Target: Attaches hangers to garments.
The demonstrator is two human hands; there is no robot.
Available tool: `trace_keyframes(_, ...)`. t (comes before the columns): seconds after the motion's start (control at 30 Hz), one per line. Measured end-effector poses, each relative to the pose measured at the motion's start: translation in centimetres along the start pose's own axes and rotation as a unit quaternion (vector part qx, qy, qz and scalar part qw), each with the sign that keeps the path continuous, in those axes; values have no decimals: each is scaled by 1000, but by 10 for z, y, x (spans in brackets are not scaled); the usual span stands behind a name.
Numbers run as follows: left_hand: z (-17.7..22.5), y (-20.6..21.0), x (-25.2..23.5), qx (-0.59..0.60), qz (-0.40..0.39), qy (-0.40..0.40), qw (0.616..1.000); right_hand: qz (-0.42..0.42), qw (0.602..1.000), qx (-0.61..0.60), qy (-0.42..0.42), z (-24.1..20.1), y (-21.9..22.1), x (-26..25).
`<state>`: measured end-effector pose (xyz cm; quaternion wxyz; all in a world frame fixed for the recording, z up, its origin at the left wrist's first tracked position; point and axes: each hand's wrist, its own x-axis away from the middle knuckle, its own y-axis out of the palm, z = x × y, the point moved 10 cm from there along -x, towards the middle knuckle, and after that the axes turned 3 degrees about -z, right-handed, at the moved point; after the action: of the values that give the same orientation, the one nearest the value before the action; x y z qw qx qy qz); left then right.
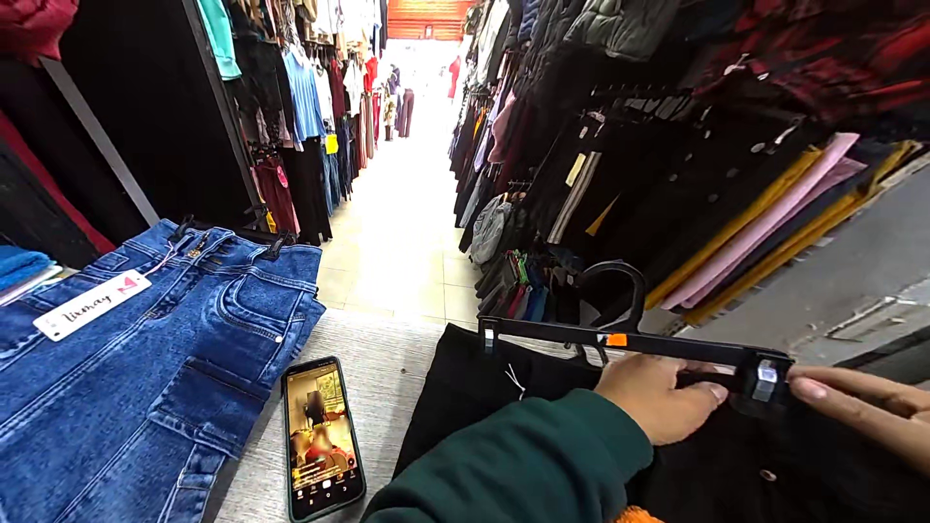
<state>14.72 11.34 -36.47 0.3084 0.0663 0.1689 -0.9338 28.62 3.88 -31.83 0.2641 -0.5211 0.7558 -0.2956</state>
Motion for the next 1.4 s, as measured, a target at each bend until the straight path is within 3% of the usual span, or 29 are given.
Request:
trace_keyframes(0.13, 13, 8, 3, -196, -86, -45, 976, -81, 996, -39, 20, 5, 18, 5)
trace_keyframes(0.23, 24, 2, 25, -312, -87, -138, 936, -61, 994, -92, 23, -13, 20, 12)
trace_keyframes(0.3, 49, -3, 43, -345, -111, -154, 919, -35, 996, -85, 5, -30, 20, 16)
trace_keyframes(0.37, 99, -17, 56, -368, -83, -73, 923, 5, 999, -49, -12, -49, 19, 22)
trace_keyframes(0.43, 145, -30, 58, -395, 29, 77, 915, 34, 999, -24, -19, -67, 18, 29)
trace_keyframes(0.5, 158, -34, 52, -398, 133, 189, 888, 32, 999, 12, -33, -92, 22, 38)
trace_keyframes(0.57, 132, -26, 34, -369, 107, 171, 907, 7, 999, 24, -35, -110, 25, 48)
trace_keyframes(0.63, 99, -13, 19, -335, 21, 113, 935, -10, 998, 17, -66, -105, 26, 50)
trace_keyframes(0.77, 98, -7, 22, -339, -63, 83, 935, -71, 995, 42, -49, -80, 26, 46)
trace_keyframes(0.83, 107, -4, 25, -354, -55, 115, 927, -90, 993, 75, -33, -78, 28, 47)
trace_keyframes(0.93, 121, -1, 28, -424, -1, 205, 882, -112, 985, 132, -26, -82, 38, 49)
trace_keyframes(1.07, 127, 5, 32, -464, 5, 254, 849, -86, 985, 150, -25, -84, 39, 56)
trace_keyframes(1.23, 142, 7, 42, -473, 13, 306, 826, -76, 971, 152, -168, -114, 43, 73)
trace_keyframes(1.4, 145, 15, 47, -462, 57, 367, 805, -67, 966, 128, -213, -90, 30, 74)
